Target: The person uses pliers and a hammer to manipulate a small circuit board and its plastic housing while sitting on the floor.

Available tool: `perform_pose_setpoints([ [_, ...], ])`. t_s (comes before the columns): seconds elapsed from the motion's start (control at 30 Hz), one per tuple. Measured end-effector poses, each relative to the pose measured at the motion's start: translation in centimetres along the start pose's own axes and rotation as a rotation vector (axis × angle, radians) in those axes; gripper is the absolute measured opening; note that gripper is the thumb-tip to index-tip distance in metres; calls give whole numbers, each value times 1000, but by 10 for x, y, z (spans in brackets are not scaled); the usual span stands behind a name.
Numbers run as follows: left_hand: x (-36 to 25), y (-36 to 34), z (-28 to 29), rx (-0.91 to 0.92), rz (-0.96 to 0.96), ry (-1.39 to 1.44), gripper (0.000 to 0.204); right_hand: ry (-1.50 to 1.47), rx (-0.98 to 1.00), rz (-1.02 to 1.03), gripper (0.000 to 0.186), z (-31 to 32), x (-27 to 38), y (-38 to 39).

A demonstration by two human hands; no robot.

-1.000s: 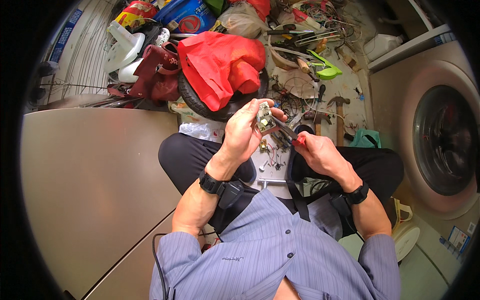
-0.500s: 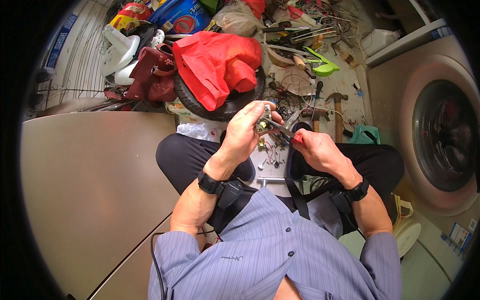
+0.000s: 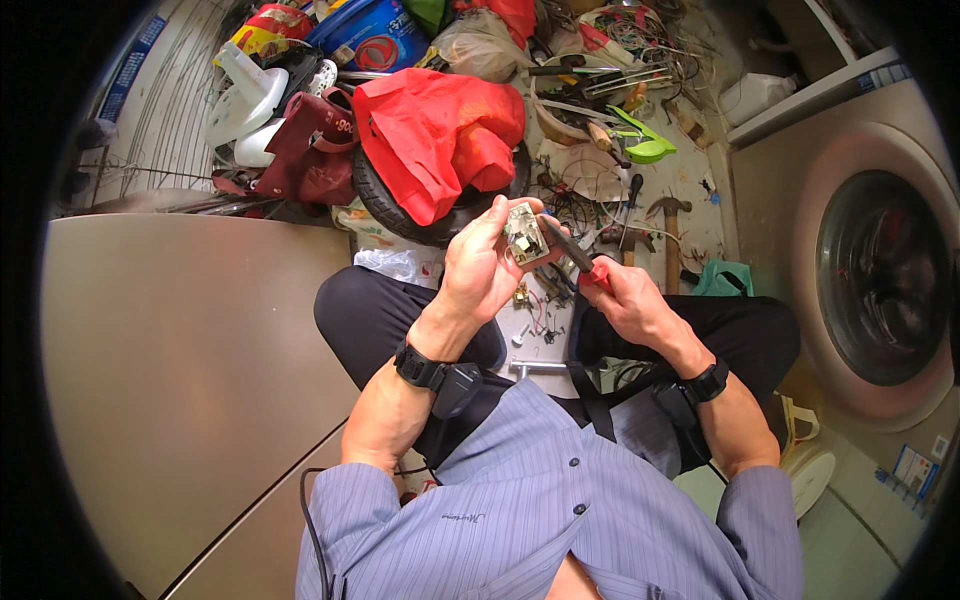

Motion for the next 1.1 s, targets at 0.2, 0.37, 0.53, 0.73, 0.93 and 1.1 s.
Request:
perform_pose_setpoints([
  [0.2,-1,1,1,-20,-17,-33,45,136,-26,58,15,6,2,0],
  [0.37,-2,2,3,-53,-32,-36,42,390,-185,221,17,0,-5,1],
  [0.53,4,2,4,-110,-30,-75,38,777,-234,196,29,-1,-6,-1],
  [0.73,7,4,1,-161,-34,-145,37,971,-357,262,18,-2,2,-4],
  [0.93,8,4,3,-127,-24,-145,36,946,-317,227,13,-4,-1,-1],
  [1.1,-1,3,3,-32,-19,-131,39,536,-178,176,10,-9,-7,3],
])
Point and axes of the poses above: each hand's wrist, its own y-axis away from the middle knuckle, its own z-axis out of the back of the hand, x = y × z, the point moved 3 cm from there along -y, towards the middle knuckle
